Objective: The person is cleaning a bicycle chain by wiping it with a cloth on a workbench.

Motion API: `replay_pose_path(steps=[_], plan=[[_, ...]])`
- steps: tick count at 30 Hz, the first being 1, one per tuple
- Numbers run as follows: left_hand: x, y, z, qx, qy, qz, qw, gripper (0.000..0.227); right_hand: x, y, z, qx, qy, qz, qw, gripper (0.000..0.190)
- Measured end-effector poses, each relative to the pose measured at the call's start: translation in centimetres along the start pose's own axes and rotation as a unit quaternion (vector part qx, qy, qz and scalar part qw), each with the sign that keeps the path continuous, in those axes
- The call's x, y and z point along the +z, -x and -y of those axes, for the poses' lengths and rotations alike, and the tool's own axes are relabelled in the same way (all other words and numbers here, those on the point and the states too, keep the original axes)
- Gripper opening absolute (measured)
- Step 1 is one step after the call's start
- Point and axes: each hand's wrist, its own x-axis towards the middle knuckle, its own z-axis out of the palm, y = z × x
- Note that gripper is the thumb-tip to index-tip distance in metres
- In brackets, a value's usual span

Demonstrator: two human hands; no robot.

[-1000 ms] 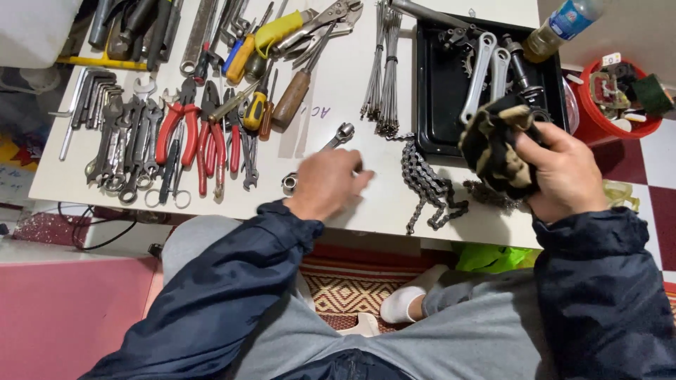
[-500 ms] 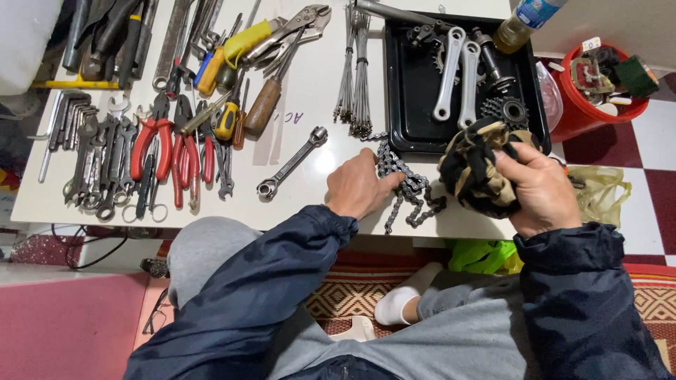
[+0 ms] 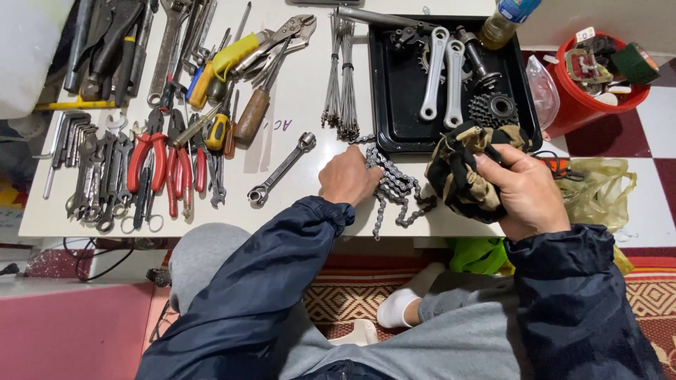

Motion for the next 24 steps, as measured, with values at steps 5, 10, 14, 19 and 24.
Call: replay_pose_path(steps=[5,10,14,19,24], plan=[[-1.4,0.6,0.9,0.01,0.049,-0.013,0.999,0.04,-0.8,-0.5,-1.2,-0.014,0.024,-0.024,0.999,0.032],[-2.3,1.2,2.1,0.004,0.158,-0.055,0.986,0.028,-0.7,-0.2,-1.3,-0.028,0.047,-0.003,0.999,0.023],[-2.9,2.1,2.3,-0.046,0.228,-0.032,0.972,0.022,-0.3,0.2,-1.4,-0.031,0.036,0.005,0.999,0.024],[-3.8,2.9,2.4,-0.098,0.262,-0.011,0.96,0.029,0.0,0.2,-1.9,-0.055,0.065,0.023,0.996,0.022],[-5.0,4.0,2.5,-0.122,0.32,0.011,0.939,0.048,0.1,0.5,-2.2,-0.058,0.07,-0.012,0.996,0.016]])
